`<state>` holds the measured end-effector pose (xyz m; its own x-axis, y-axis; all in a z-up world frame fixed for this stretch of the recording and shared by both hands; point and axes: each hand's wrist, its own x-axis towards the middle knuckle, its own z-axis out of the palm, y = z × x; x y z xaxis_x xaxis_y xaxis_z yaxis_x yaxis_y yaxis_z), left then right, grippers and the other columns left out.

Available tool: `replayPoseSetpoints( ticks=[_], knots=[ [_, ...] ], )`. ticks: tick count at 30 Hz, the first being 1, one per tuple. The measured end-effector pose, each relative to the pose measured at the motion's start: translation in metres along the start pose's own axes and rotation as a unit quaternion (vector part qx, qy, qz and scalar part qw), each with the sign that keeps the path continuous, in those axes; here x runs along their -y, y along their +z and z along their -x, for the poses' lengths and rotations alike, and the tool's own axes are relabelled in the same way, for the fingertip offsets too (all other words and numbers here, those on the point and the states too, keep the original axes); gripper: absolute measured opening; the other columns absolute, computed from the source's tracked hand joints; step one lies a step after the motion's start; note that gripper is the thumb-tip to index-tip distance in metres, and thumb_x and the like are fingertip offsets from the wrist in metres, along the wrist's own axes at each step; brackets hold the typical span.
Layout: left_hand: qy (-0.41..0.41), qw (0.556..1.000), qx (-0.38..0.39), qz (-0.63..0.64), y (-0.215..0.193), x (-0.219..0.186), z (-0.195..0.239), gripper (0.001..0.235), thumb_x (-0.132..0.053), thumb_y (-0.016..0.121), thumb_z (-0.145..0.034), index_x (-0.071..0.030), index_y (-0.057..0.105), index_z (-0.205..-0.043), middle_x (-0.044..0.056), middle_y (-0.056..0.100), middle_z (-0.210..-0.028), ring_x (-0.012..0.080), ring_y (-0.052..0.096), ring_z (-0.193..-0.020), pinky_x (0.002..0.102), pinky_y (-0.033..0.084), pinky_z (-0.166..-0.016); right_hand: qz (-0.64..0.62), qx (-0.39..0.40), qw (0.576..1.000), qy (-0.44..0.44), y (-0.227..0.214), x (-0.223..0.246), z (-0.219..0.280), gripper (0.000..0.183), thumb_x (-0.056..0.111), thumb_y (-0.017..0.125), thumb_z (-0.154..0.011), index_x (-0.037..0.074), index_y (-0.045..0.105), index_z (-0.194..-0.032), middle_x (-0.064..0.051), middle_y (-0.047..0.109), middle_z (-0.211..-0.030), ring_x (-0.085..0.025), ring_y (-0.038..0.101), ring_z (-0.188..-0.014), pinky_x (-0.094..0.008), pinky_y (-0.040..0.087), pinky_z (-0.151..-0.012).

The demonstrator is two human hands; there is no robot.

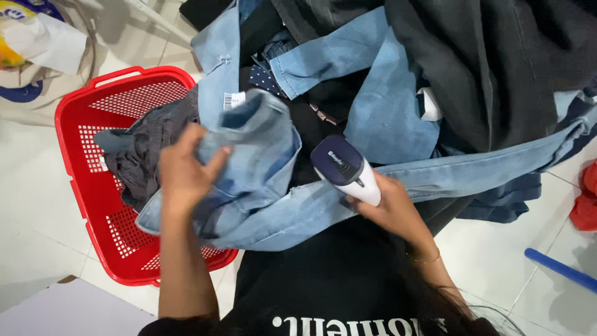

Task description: The person scans the price tags on various clothing items using a handheld barcode scanner. They pick up each item from a pile, scan the tag, and place it into a red basket. The items include jeans, shirts, and jackets.

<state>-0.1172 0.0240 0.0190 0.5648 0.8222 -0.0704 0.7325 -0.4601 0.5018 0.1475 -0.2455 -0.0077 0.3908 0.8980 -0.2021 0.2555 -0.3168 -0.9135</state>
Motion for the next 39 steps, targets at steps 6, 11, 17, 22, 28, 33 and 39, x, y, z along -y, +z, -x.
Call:
replayPoseSetpoints(
  ticks=[6,11,17,22,28,33,39],
  knots=[
    [0.171,0.970,0.093,-0.148,0.055,-0.063,0.041,0.022,-0.019,0.066,-0.082,-0.028,0.059,-0.101,0.004,0.067,-0.092,0.0340,0.069,-0.065,0.048,0.054,-0.057,-0.062,-0.088,0.994,0.001,-0.013,-0.016,0.003,0.031,0.007,0.087,-0.077,-0.002,0.065,-0.096,-0.014,0.069,-0.069,-0.023,0.069,-0.063,-0.038,0.055,-0.063],
    [0.157,0.945,0.196,-0.209,0.059,-0.078,0.036,0.015,-0.022,0.056,-0.091,-0.025,0.057,-0.106,0.007,0.063,-0.098,0.0361,0.072,-0.063,0.049,0.054,-0.054,-0.090,-0.152,0.983,0.048,-0.024,-0.013,0.000,0.028,0.007,0.083,-0.084,0.001,0.058,-0.094,-0.010,0.064,-0.060,-0.017,0.065,-0.052,-0.035,0.052,-0.053],
    [0.061,0.972,0.211,0.085,0.019,-0.084,0.017,0.027,-0.033,0.062,-0.096,-0.007,0.069,-0.093,0.021,0.071,-0.086,0.0501,0.070,-0.085,0.056,0.056,-0.071,-0.048,-0.165,0.984,0.054,-0.014,0.018,0.005,0.036,0.012,0.087,-0.081,-0.001,0.060,-0.099,-0.013,0.066,-0.072,-0.016,0.063,-0.069,-0.038,0.050,-0.064],
    [-0.018,0.968,0.048,0.245,0.049,-0.036,0.000,0.021,-0.020,0.038,-0.111,-0.007,0.054,-0.108,0.008,0.066,-0.058,0.0297,0.067,-0.058,0.040,0.052,-0.065,-0.026,-0.141,0.989,0.019,-0.014,0.007,0.005,0.040,0.012,0.084,-0.083,-0.006,0.061,-0.112,-0.022,0.069,-0.092,-0.028,0.066,-0.087,-0.050,0.051,-0.080],
    [0.019,0.968,0.160,0.191,0.060,-0.058,-0.006,0.054,-0.005,0.065,-0.092,-0.019,0.046,-0.140,0.015,0.075,-0.079,0.0469,0.073,-0.088,0.056,0.055,-0.080,-0.053,-0.118,0.991,0.037,-0.013,0.056,0.002,0.030,0.014,0.083,-0.086,0.002,0.061,-0.103,-0.010,0.069,-0.074,-0.022,0.071,-0.063,-0.040,0.056,-0.066],
    [0.113,0.969,0.171,0.139,0.075,-0.046,-0.031,0.045,-0.013,0.076,-0.086,-0.020,0.060,-0.127,0.013,0.069,-0.084,0.0443,0.070,-0.088,0.053,0.054,-0.081,-0.104,-0.096,0.989,0.038,-0.015,0.058,0.002,0.025,0.008,0.078,-0.087,0.002,0.057,-0.096,-0.009,0.067,-0.061,-0.020,0.070,-0.050,-0.035,0.057,-0.054],
    [0.108,0.969,0.094,0.199,0.047,-0.059,-0.036,0.022,-0.018,0.082,-0.087,-0.008,0.063,-0.085,0.017,0.067,-0.096,0.0483,0.067,-0.093,0.050,0.054,-0.080,-0.100,-0.102,0.990,0.016,-0.017,0.072,0.000,0.023,0.006,0.080,-0.085,0.001,0.059,-0.091,-0.010,0.068,-0.057,-0.019,0.070,-0.047,-0.034,0.055,-0.051]
  ],
)
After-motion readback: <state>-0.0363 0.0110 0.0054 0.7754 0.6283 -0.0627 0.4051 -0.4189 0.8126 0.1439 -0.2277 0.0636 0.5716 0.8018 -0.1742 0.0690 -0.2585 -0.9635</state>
